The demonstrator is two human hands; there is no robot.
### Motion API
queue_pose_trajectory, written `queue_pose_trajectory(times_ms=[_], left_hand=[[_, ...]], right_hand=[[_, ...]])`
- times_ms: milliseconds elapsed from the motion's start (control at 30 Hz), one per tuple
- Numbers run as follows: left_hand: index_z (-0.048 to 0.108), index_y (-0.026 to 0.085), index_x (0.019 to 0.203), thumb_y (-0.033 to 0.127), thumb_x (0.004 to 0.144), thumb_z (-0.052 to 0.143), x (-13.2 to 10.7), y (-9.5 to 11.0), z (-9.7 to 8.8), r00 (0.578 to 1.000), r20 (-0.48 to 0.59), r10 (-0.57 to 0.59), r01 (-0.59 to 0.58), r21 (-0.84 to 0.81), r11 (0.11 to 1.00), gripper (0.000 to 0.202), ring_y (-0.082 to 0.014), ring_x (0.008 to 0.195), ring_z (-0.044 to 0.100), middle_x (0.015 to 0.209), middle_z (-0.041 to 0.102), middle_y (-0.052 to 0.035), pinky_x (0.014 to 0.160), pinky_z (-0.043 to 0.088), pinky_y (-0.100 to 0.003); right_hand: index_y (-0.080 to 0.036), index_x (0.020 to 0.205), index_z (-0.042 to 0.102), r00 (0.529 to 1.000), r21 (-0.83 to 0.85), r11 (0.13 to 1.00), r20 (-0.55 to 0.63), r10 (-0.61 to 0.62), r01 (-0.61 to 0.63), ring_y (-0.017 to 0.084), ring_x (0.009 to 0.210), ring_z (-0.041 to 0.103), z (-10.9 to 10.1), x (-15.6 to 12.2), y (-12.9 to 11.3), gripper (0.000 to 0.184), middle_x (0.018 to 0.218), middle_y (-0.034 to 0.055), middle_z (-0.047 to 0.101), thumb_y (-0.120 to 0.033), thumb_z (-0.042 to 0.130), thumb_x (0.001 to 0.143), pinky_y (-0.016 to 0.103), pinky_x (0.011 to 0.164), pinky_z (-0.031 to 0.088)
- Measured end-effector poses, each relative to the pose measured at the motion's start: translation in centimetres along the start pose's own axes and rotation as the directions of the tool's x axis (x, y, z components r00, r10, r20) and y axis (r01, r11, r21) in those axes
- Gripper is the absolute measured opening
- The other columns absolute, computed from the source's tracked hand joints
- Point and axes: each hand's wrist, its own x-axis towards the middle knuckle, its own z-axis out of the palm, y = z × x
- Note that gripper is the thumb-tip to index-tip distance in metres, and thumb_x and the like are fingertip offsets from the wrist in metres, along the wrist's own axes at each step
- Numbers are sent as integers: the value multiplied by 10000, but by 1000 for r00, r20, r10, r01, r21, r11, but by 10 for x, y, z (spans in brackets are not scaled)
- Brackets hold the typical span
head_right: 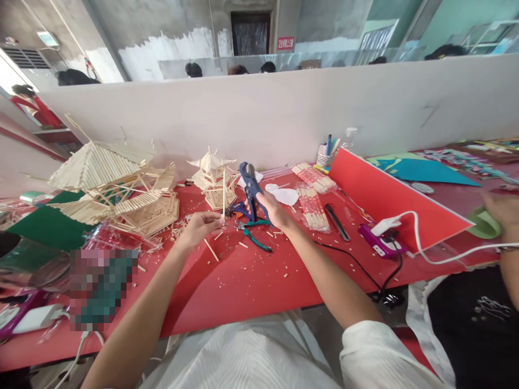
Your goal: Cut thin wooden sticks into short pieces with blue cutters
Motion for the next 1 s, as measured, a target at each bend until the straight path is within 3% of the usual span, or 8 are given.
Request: queue_pose_trajectory(times_ms=[100, 200, 267, 367, 467, 633, 1000], left_hand=[[745, 129, 806, 510, 505, 927, 0, -1, 1, 999, -31, 16, -16, -19, 1000, 519, -137, 669, 672, 730, 724, -23, 789, 607, -327], [743, 131, 814, 504, 514, 925, 1, -2, 0, 998, -53, 33, -35, -28, 999, 512, -142, 686, 677, 751, 730, -28, 807, 606, -338], [739, 131, 818, 515, 530, 915, 1, -3, 0, 997, -58, 41, -42, -18, 999, 511, -150, 694, 681, 755, 731, -32, 814, 606, -349], [736, 132, 831, 534, 548, 900, 2, -4, -1, 997, -52, 50, -50, 12, 999, 519, -162, 704, 687, 764, 735, -39, 814, 606, -359], [733, 134, 828, 537, 552, 897, 3, -6, -2, 998, -43, 52, -51, 27, 998, 516, -172, 715, 694, 772, 740, -46, 820, 606, -364], [718, 133, 778, 527, 546, 904, 4, -7, -3, 1000, -16, 21, -20, 32, 999, 493, -179, 711, 704, 737, 731, -36, 832, 604, -369], [663, 137, 789, 475, 545, 923, 7, -10, -4, 999, 10, -40, 39, 36, 999, 491, -185, 726, 731, 747, 748, -46, 771, 615, -329]], right_hand=[[-211, 1224, 652, 991, -305, 949, 127, -48, 85, 247, 955, 634, -11, -5, -19, 446, 973, 68, 699, -542, 531, 951, 387, 862, 508], [-264, 1342, 616, 976, -521, 840, 214, -43, 151, 280, 1164, 598, -20, -7, -32, 432, 1235, 79, 680, -462, 546, 964, 440, 1034, 434], [-279, 1382, 594, 963, -640, 750, 271, 15, 168, 291, 1228, 577, -24, -7, -34, 444, 1348, 78, 640, -437, 537, 971, 453, 1064, 410], [-282, 1409, 578, 936, -758, 628, 325, 133, 174, 292, 1179, 611, -24, -8, -31, 455, 1322, 81, 664, -427, 512, 982, 444, 1008, 443], [-286, 1381, 612, 923, -815, 555, 327, 202, 167, 287, 1067, 653, -19, -9, -26, 448, 1214, 84, 714, -449, 522, 974, 418, 930, 471], [-300, 1386, 614, 919, -855, 487, 324, 225, 182, 285, 1067, 655, -8, -12, -25, 459, 1220, 81, 714, -481, 484, 985, 384, 879, 476], [-308, 1360, 633, 918, -881, 424, 328, 223, 212, 264, 1006, 672, 2, -13, -30, 435, 1180, 65, 726, -467, 472, 989, 329, 801, 466]])
